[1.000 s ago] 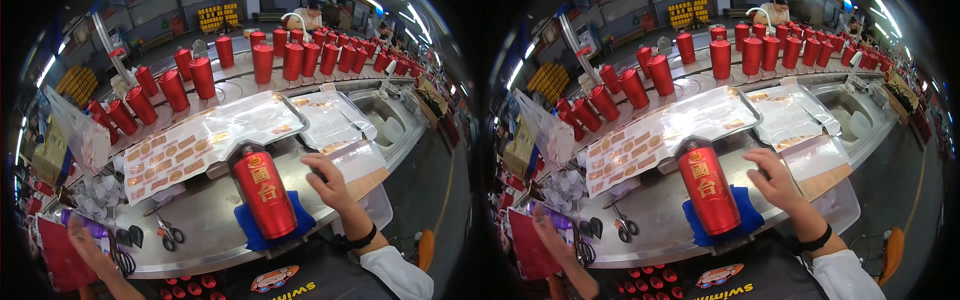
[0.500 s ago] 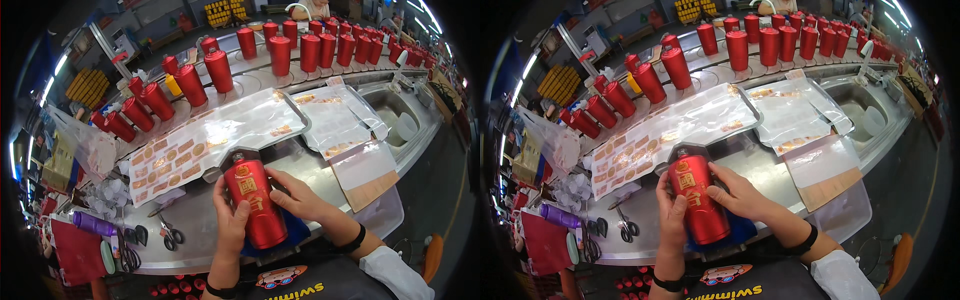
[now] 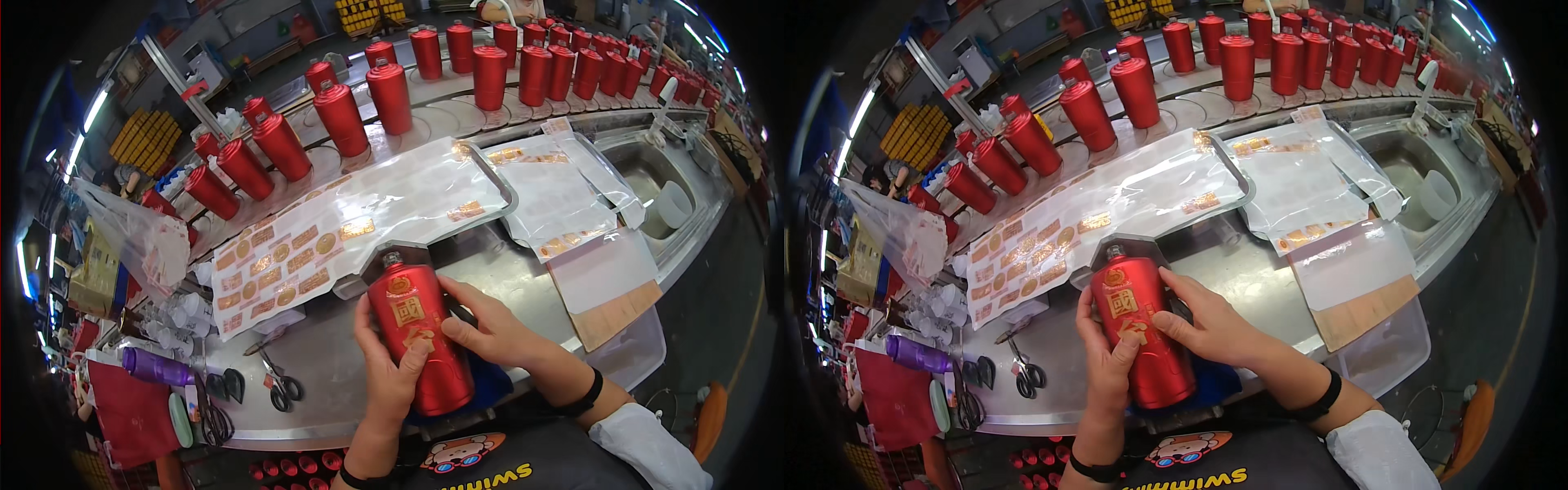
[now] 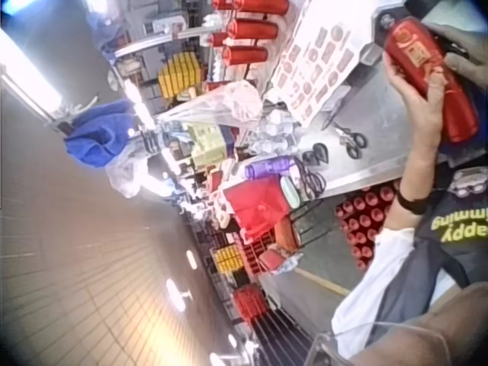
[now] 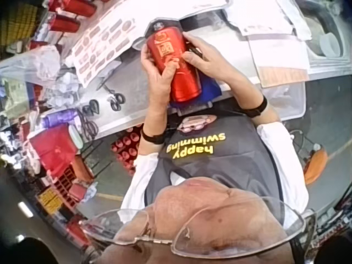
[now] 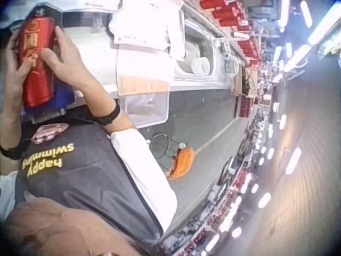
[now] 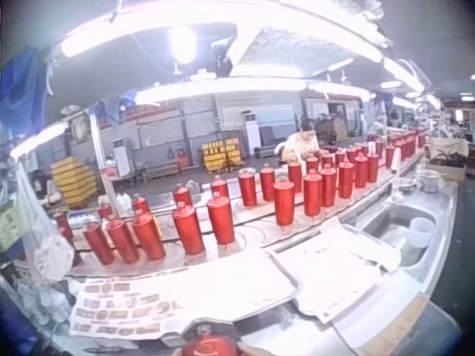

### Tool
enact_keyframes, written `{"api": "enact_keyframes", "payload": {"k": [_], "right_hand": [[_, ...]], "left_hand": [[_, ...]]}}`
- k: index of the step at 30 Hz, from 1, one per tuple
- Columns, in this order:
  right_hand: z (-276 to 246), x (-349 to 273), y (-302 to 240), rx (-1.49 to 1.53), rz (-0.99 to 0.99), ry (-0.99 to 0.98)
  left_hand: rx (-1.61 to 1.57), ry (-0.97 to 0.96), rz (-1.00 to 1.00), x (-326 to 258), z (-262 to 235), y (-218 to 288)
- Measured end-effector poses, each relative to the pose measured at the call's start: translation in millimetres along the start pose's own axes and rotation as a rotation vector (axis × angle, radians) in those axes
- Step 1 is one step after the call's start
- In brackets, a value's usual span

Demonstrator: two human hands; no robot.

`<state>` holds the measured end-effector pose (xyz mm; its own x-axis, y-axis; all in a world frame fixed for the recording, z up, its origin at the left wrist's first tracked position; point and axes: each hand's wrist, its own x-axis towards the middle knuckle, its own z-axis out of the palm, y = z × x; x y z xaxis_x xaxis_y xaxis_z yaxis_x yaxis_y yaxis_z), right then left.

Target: Applying decorative or informative stickers to the surface of red canisters on a manufacturing assembly line.

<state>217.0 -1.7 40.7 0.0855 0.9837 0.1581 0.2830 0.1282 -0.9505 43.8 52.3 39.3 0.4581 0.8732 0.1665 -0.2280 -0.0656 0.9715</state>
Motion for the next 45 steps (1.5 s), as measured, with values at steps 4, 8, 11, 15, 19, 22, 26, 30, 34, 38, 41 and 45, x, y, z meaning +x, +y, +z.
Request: {"api": "enact_keyframes", "payload": {"k": [4,8,11,15,19,22,26,30,34,38,41,45], "right_hand": [[6,2,5,-0.05,-0.041,0.025],[9,5,2,-0.059,-0.028,0.014],[8,4,0,-0.053,0.005,0.001],[4,4,3,-0.082,-0.033,-0.004],[-9,1,-5,-0.017,-0.042,0.047],[-16,7,-20,0.206,0.013,0.174],[-37,20,-37,0.033,0.042,0.144],[-44,36,-49,-0.183,0.011,0.015],[-39,51,-44,-0.142,0.013,-0.056],[-35,64,-40,-0.074,-0.008,-0.091],[-32,70,-42,-0.021,-0.013,-0.121],[-33,73,-35,0.004,-0.076,-0.149]], "left_hand": [[-0.21,-0.003,-0.056,1,-3,2],[-0.058,-0.002,-0.042,0,-6,-2],[-0.043,0.002,-0.014,1,-7,-3],[-0.039,-0.012,-0.001,2,-5,-3],[-0.136,-0.015,-0.03,0,-8,0],[-0.002,0.006,0.001,-1,-11,-7],[-0.116,0.007,-0.02,0,-11,-3],[-0.125,0.006,-0.029,1,-11,-2],[-0.055,0.005,-0.024,0,-13,-2],[-0.118,0.006,-0.038,3,-18,-3],[-0.167,0.037,-0.009,10,-21,3],[-0.15,0.076,0.0,30,-27,15]]}}
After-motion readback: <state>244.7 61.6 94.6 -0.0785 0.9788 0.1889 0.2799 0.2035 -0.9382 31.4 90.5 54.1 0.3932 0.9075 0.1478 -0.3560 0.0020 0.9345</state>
